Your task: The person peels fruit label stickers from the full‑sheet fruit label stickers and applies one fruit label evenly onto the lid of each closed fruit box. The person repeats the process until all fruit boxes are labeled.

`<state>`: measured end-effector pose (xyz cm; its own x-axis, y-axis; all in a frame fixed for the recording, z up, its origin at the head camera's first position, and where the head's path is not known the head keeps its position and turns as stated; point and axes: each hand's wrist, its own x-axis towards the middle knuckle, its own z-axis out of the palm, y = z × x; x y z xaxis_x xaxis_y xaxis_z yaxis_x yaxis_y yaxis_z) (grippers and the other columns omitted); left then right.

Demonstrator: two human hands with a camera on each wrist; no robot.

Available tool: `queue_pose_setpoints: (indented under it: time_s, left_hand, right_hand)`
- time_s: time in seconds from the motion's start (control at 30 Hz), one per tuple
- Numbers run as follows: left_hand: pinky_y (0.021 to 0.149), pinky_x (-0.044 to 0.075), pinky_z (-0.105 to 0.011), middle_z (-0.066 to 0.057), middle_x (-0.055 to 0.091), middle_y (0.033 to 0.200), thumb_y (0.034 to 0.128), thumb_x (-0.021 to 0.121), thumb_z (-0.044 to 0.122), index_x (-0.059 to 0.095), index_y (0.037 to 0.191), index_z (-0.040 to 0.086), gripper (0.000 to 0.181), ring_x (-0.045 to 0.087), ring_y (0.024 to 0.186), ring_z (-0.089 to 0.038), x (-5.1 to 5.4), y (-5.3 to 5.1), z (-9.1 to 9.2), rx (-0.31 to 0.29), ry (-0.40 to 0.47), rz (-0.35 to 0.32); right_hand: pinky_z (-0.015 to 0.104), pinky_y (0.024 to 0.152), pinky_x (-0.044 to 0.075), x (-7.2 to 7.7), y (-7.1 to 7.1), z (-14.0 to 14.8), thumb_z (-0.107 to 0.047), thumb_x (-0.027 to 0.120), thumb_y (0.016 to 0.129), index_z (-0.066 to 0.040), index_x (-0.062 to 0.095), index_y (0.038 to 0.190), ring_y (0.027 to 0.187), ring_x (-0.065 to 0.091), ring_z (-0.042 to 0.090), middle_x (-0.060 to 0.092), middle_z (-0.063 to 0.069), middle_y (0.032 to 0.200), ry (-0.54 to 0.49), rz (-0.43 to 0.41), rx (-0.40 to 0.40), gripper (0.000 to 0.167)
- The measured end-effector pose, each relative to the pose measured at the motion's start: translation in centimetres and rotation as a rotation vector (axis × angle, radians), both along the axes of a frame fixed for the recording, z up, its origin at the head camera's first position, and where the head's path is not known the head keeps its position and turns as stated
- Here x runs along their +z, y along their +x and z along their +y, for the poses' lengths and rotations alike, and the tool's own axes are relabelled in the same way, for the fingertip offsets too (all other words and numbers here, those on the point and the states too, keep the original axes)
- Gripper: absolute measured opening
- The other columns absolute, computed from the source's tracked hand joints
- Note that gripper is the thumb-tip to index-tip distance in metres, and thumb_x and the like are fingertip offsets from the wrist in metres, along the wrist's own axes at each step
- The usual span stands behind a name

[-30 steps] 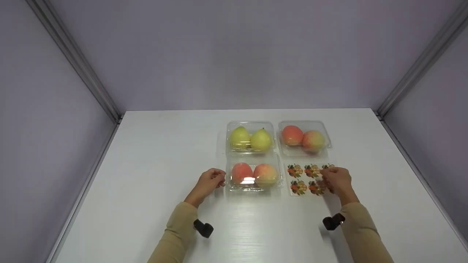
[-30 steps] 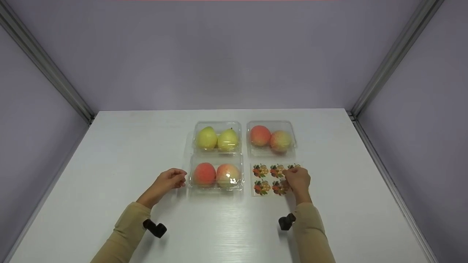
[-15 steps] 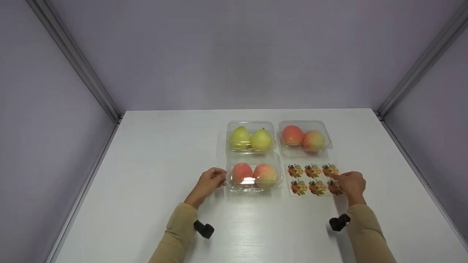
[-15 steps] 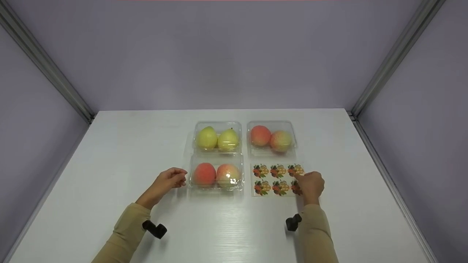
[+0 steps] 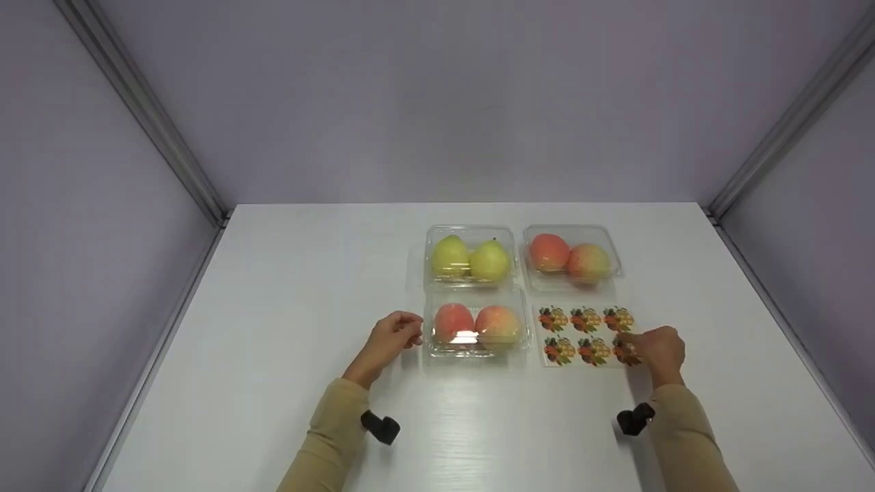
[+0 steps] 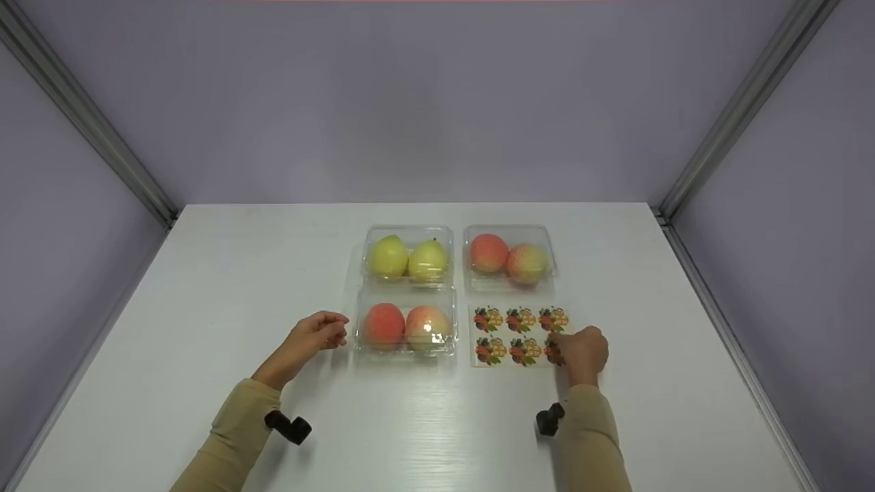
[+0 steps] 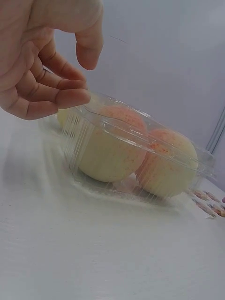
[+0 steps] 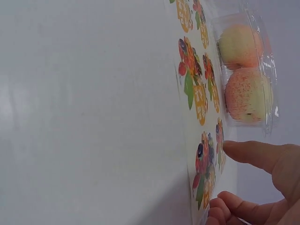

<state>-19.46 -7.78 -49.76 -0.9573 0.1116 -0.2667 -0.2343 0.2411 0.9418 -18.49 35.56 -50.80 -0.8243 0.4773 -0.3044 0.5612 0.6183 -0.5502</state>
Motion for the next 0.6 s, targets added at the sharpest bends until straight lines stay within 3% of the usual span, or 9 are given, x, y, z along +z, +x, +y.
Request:
queue_pose_setpoints:
  time_s: [0.07, 0.17, 0.23, 0.33, 0.47, 0.53, 0.6]
  left_hand:
    - [0.077, 0.052, -0.025, -0.004, 0.062, 0.090, 0.0970, 0.052, 0.014, 0.060, 0.113, 0.000, 0.023, 0.062, 0.078, -0.009, -0.45, -0.24, -0.05, -0.001, 0.000, -0.002]
    - [0.077, 0.052, -0.025, -0.005, 0.062, 0.089, 0.0971, 0.052, 0.014, 0.059, 0.114, -0.001, 0.024, 0.062, 0.078, -0.009, -0.38, -0.21, -0.09, -0.008, 0.000, -0.002]
    - [0.077, 0.052, -0.025, -0.004, 0.062, 0.089, 0.0972, 0.052, 0.014, 0.059, 0.114, -0.001, 0.023, 0.062, 0.078, -0.009, -0.35, -0.17, -0.10, -0.010, -0.003, -0.001]
    - [0.077, 0.052, -0.025, -0.004, 0.062, 0.089, 0.0972, 0.052, 0.014, 0.059, 0.113, -0.001, 0.023, 0.062, 0.078, -0.009, -0.26, -0.09, -0.06, -0.008, -0.007, 0.012]
    - [0.081, 0.053, -0.029, -0.004, 0.062, 0.090, 0.0971, 0.051, 0.013, 0.059, 0.113, -0.001, 0.022, 0.061, 0.078, -0.009, -0.14, 0.01, 0.06, -0.004, 0.002, 0.031]
    - [0.082, 0.053, -0.031, -0.005, 0.062, 0.091, 0.0971, 0.051, 0.012, 0.059, 0.113, -0.001, 0.022, 0.061, 0.079, -0.009, -0.08, 0.04, 0.16, -0.003, 0.007, 0.043]
    - [0.083, 0.052, -0.031, -0.006, 0.063, 0.093, 0.0972, 0.050, 0.011, 0.059, 0.112, 0.000, 0.021, 0.061, 0.079, -0.009, 0.01, 0.08, 0.24, 0.002, 0.006, 0.053]
  right_hand:
    - [0.027, 0.049, 0.038, -0.08, 0.06, -0.14, -0.034, 0.074, 0.079, 0.005, 0.064, 0.075, 0.054, 0.045, 0.015, 0.056, 0.004, 0.054, -0.007, -0.027, 0.011, 0.040]
    - [0.028, 0.053, 0.040, -0.10, 0.32, -0.34, -0.036, 0.076, 0.077, 0.017, 0.061, 0.100, 0.064, 0.048, 0.019, 0.062, 0.015, 0.072, -0.024, -0.046, 0.009, 0.060]
    - [0.029, 0.055, 0.041, -0.22, 0.43, -0.35, -0.036, 0.077, 0.076, 0.019, 0.057, 0.111, 0.068, 0.049, 0.021, 0.065, 0.021, 0.082, -0.031, -0.055, 0.001, 0.068]
    - [0.028, 0.056, 0.042, -0.31, 0.47, -0.27, -0.037, 0.077, 0.076, 0.016, 0.062, 0.107, 0.070, 0.053, 0.021, 0.067, 0.019, 0.082, -0.040, -0.069, -0.007, 0.063]
    - [0.028, 0.053, 0.043, -0.44, 0.37, -0.20, -0.037, 0.077, 0.076, 0.004, 0.073, 0.087, 0.065, 0.058, 0.018, 0.069, 0.003, 0.062, -0.057, -0.095, -0.006, 0.043]
    - [0.029, 0.055, 0.044, -0.53, 0.32, -0.22, -0.036, 0.077, 0.076, 0.003, 0.073, 0.087, 0.066, 0.062, 0.021, 0.069, 0.002, 0.060, -0.071, -0.095, -0.016, 0.040]
    - [0.033, 0.061, 0.046, -0.55, 0.34, -0.36, -0.032, 0.077, 0.077, 0.008, 0.068, 0.098, 0.076, 0.064, 0.027, 0.071, 0.007, 0.067, -0.075, -0.070, -0.022, 0.046]
